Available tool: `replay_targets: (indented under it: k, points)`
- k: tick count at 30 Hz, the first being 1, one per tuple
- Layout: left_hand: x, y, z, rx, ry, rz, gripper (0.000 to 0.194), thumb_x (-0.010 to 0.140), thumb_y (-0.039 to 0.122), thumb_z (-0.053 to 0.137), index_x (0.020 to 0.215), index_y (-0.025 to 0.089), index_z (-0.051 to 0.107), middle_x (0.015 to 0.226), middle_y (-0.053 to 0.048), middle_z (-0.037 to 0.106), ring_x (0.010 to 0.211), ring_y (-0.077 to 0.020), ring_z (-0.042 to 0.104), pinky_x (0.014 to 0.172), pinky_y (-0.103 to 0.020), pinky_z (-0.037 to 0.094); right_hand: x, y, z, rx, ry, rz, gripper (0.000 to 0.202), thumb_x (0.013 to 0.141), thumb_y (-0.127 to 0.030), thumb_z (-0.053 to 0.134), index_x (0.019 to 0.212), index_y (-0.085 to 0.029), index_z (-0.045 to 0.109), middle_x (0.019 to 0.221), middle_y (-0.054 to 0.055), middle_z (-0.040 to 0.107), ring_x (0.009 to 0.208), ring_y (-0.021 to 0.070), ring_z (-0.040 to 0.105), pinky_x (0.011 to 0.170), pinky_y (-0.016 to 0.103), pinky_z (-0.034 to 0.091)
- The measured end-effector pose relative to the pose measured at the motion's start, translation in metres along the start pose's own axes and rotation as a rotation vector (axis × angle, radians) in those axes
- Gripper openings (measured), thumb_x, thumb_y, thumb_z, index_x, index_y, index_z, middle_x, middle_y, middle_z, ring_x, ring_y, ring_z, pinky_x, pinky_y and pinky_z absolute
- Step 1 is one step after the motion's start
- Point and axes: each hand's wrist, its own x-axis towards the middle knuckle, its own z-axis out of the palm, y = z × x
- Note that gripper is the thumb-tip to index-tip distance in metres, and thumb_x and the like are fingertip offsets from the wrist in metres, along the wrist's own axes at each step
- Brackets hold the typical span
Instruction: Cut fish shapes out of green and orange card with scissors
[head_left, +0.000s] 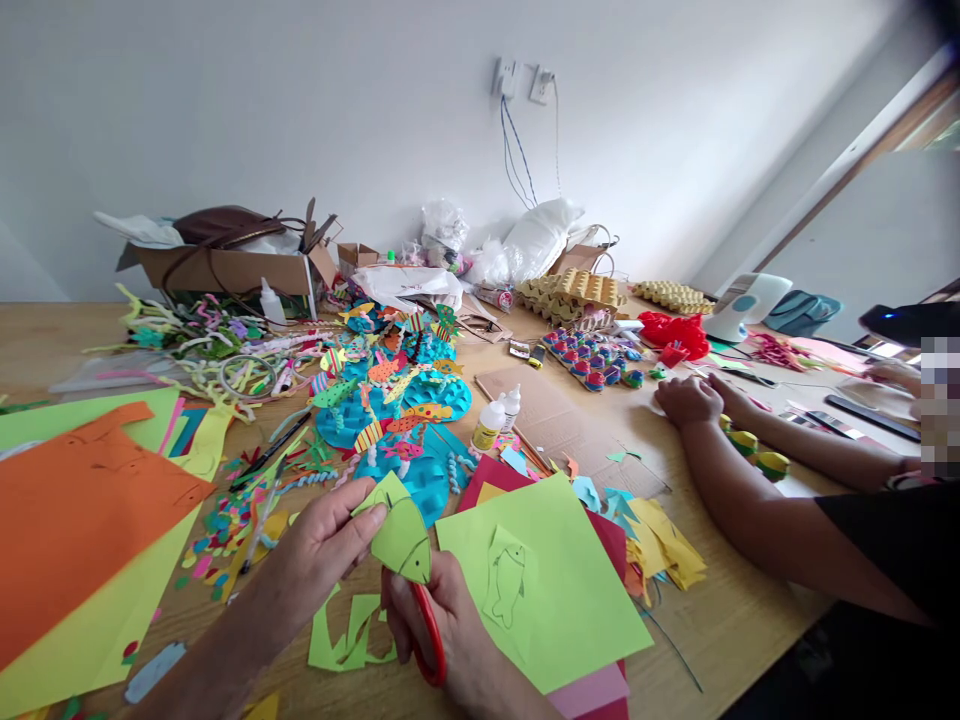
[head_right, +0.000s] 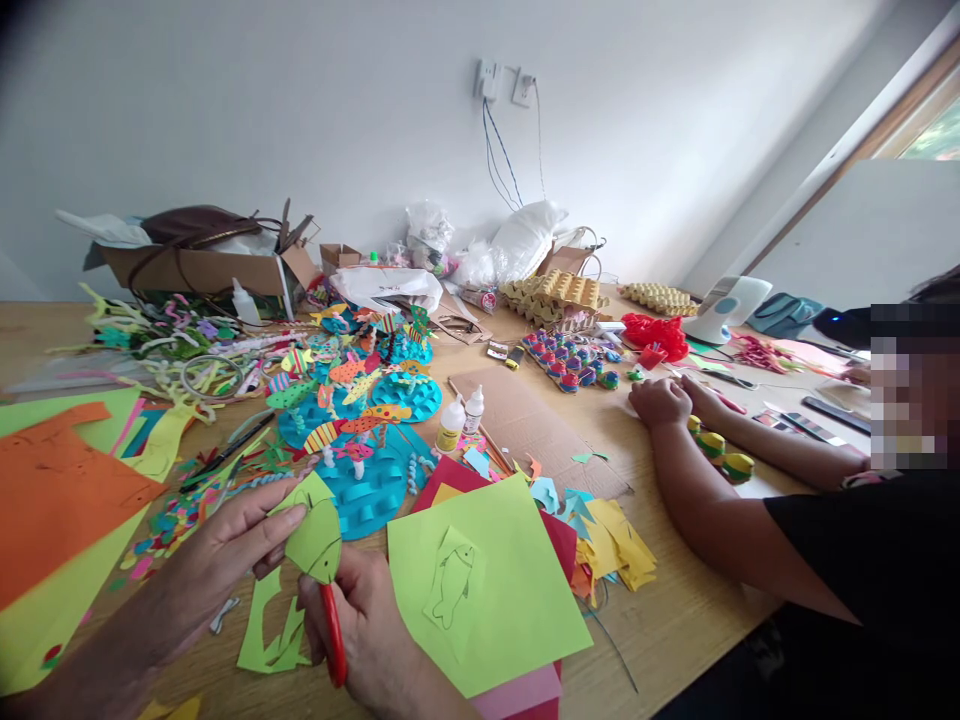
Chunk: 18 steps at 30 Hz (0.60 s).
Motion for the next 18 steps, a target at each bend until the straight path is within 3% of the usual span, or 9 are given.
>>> replay_targets:
  k: [5, 11, 18]
  points:
    - [0.0, 0.001, 0.0, -0.025, -0.015, -0.021, 0.028, 0.079, 0.046, 0.052, 0.067, 0.021, 0.048, 0.053, 0.008, 0.036, 0.049, -0.0105, 0.031, 0.046, -0.021, 0.027, 0.001, -0.003, 0.001, 0.006, 0.002, -0.005, 0.058, 0.079, -0.068, 0.048, 0.049, -0.019, 0.041, 0.04, -0.006, 0.036, 0.037, 0.0059, 0.032, 0.037, 0.017, 0.031]
    - [-0.002, 0.004, 0.001, -0.081, -0.007, -0.015, 0.025, 0.074, 0.045, 0.06, 0.071, 0.02, 0.061, 0.057, 0.005, 0.049, 0.053, -0.0132, 0.046, 0.05, -0.022, 0.039, 0.002, -0.005, -0.002, -0.063, 0.024, 0.043, 0.055, 0.083, -0.054, 0.05, 0.042, -0.017, 0.042, 0.041, -0.004, 0.038, 0.041, 0.0072, 0.037, 0.04, 0.016, 0.034]
    - [-0.003, -0.007, -0.004, -0.1, 0.018, -0.072, 0.028, 0.075, 0.044, 0.061, 0.087, 0.019, 0.068, 0.06, 0.002, 0.058, 0.058, -0.0157, 0.055, 0.053, -0.023, 0.046, 0.003, -0.012, 0.0, -0.094, 0.002, 0.025, 0.053, 0.079, -0.057, 0.051, 0.044, -0.018, 0.042, 0.045, -0.003, 0.04, 0.046, 0.0095, 0.04, 0.04, 0.017, 0.035]
